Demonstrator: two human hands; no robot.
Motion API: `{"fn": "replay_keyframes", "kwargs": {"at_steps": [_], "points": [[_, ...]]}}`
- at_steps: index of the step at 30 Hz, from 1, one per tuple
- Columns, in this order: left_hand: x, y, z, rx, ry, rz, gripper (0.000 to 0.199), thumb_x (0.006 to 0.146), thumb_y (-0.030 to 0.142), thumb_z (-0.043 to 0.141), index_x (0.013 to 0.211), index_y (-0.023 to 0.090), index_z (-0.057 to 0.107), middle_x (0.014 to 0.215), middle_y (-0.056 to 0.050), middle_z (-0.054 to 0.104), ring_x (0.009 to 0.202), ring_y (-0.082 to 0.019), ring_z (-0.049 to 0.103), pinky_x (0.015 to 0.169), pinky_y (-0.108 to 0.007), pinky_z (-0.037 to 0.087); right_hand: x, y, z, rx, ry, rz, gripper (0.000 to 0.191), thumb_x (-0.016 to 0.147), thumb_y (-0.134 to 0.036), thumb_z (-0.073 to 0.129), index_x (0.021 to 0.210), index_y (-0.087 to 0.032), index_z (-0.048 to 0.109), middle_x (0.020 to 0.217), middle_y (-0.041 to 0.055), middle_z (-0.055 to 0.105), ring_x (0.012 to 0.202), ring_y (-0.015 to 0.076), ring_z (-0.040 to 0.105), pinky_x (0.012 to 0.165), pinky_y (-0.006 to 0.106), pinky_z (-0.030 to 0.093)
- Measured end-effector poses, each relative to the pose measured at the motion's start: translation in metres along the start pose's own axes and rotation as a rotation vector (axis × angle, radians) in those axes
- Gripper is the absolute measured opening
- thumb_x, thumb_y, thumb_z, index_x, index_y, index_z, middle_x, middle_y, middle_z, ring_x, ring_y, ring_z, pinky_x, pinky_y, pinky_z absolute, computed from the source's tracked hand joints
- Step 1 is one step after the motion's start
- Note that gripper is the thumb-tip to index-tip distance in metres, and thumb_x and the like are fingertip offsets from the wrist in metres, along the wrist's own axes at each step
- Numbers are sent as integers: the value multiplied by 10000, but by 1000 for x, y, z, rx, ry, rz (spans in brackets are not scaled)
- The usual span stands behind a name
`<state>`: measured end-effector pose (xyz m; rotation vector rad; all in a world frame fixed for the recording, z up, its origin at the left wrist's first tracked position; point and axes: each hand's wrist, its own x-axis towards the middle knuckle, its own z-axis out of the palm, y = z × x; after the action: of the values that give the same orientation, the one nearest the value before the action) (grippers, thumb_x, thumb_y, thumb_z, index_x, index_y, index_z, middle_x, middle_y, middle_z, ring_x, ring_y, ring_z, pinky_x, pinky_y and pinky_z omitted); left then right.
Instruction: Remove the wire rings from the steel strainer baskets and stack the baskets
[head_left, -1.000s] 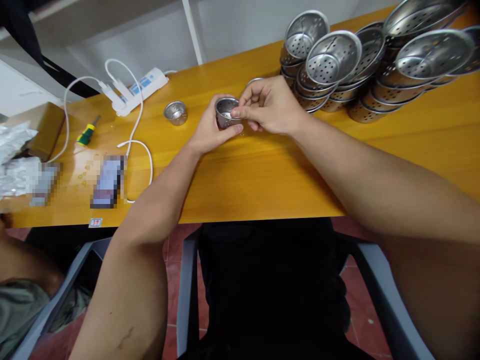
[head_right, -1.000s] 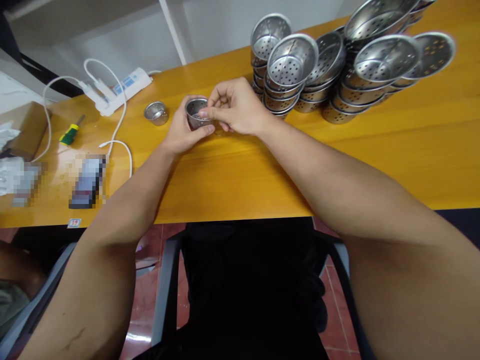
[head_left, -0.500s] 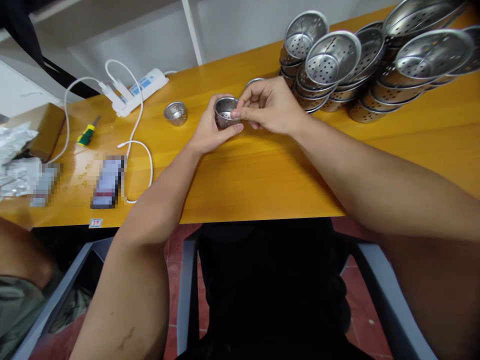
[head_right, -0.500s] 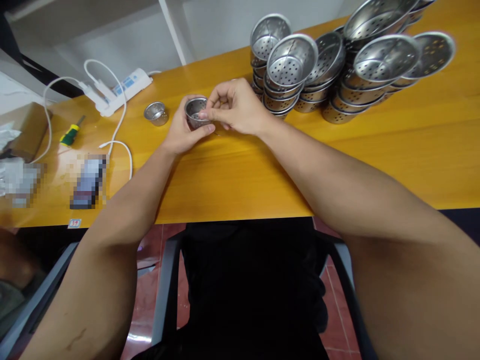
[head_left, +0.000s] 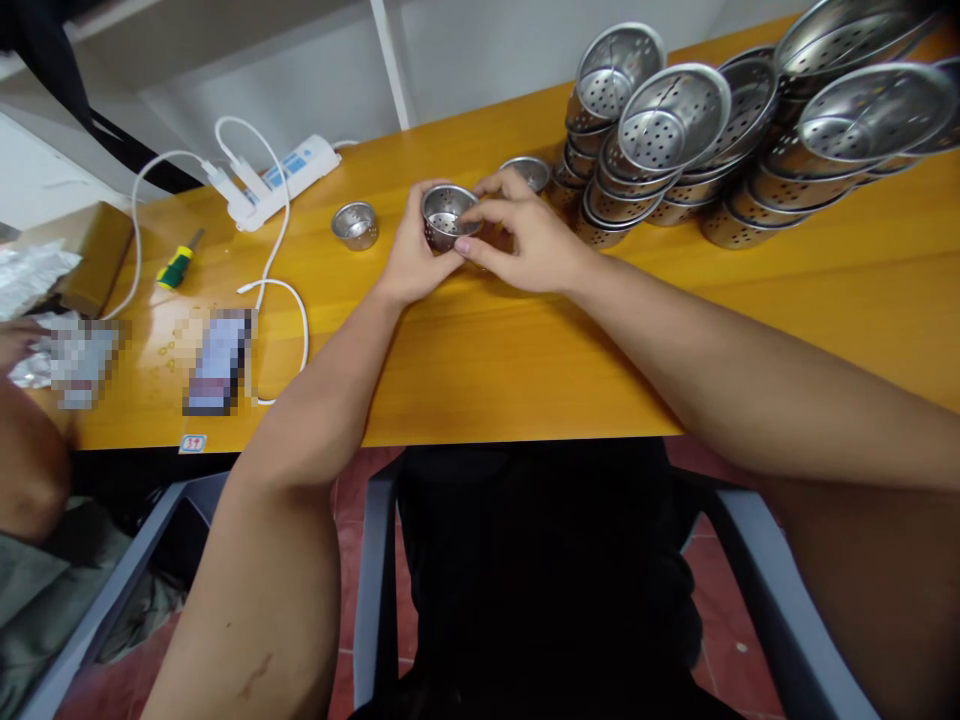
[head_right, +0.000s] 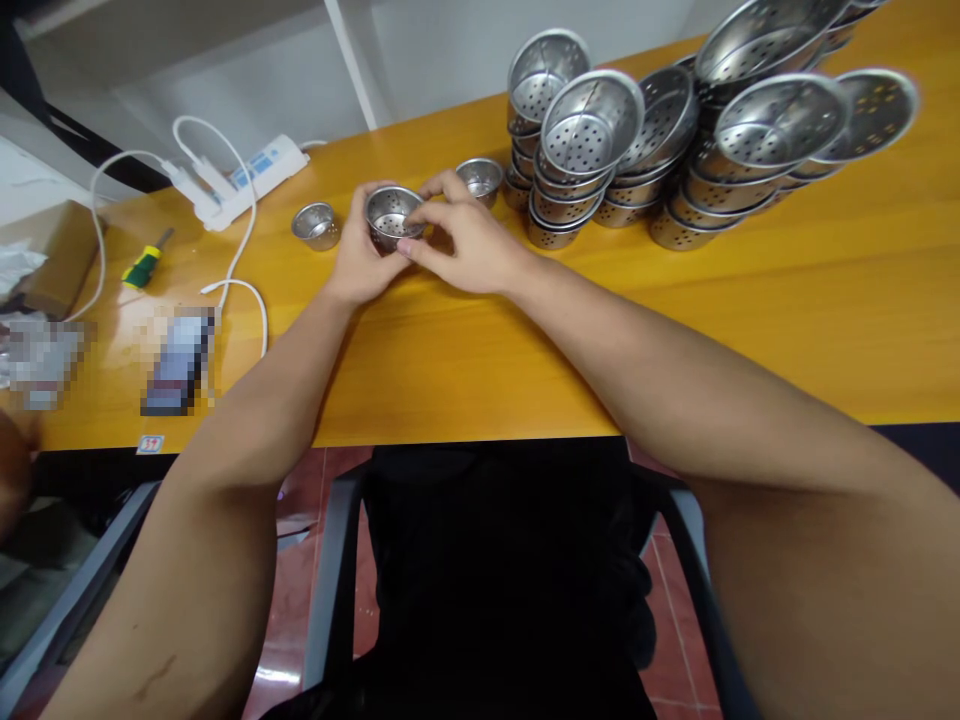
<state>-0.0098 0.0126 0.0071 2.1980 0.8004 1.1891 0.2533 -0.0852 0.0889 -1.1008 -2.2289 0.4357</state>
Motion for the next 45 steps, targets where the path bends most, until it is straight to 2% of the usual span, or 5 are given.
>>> {"fn": "replay_keyframes", "kwargs": {"at_steps": [8, 18, 33, 40, 45], "points": [[-2, 30, 1, -8, -70, -11, 1153, 1000, 1113, 802, 1824, 377, 474, 1594, -151, 733, 1519, -396, 794, 1417, -662, 627, -2, -2, 8, 26, -30, 1, 642, 1247, -721, 737, 1820, -445, 822, 1684, 160, 786, 1735, 527, 621, 1503, 764, 531], [0, -6, 2, 36, -8, -14, 1096, 991, 926, 976, 1797, 344, 514, 1618, -175, 733, 1525, -422, 787, 1449, -726, 614, -4, -24, 1, -8, -59, 23, 486, 1320, -515, 543, 1678, -453, 866, 1742, 82, 801, 1639, 437, 720, 1461, 643, 614], [-6, -13, 4, -45, 34, -111, 1062, 1020, 845, 994, 1872, 497, 464, 1962, -190, 545, 1727, -477, 647, 1382, -787, 632, 12, 31, -19, -5, 194, 238, 523, 1219, -787, 584, 1347, -412, 925, 1708, 133, 787, 1575, 537, 688, 1476, 729, 552], [-6, -56, 6, 2, 20, -91, 1081, 1016, 847, 992, 1884, 527, 434, 2022, -174, 475, 1748, -486, 641, 1387, -798, 621, 13, 43, -2, -106, 247, 308, 496, 1282, -723, 570, 1438, -370, 882, 1781, 136, 734, 1520, 496, 753, 1404, 732, 599], [-8, -40, 9, -6, 19, -73, 1094, 1000, 931, 968, 1877, 521, 456, 2009, -165, 501, 1743, -478, 653, 1372, -777, 639, 12, 40, -2, -203, 235, 287, 460, 1282, -475, 618, 1567, -200, 851, 1807, 259, 684, 1571, 504, 750, 1468, 656, 573]]}}
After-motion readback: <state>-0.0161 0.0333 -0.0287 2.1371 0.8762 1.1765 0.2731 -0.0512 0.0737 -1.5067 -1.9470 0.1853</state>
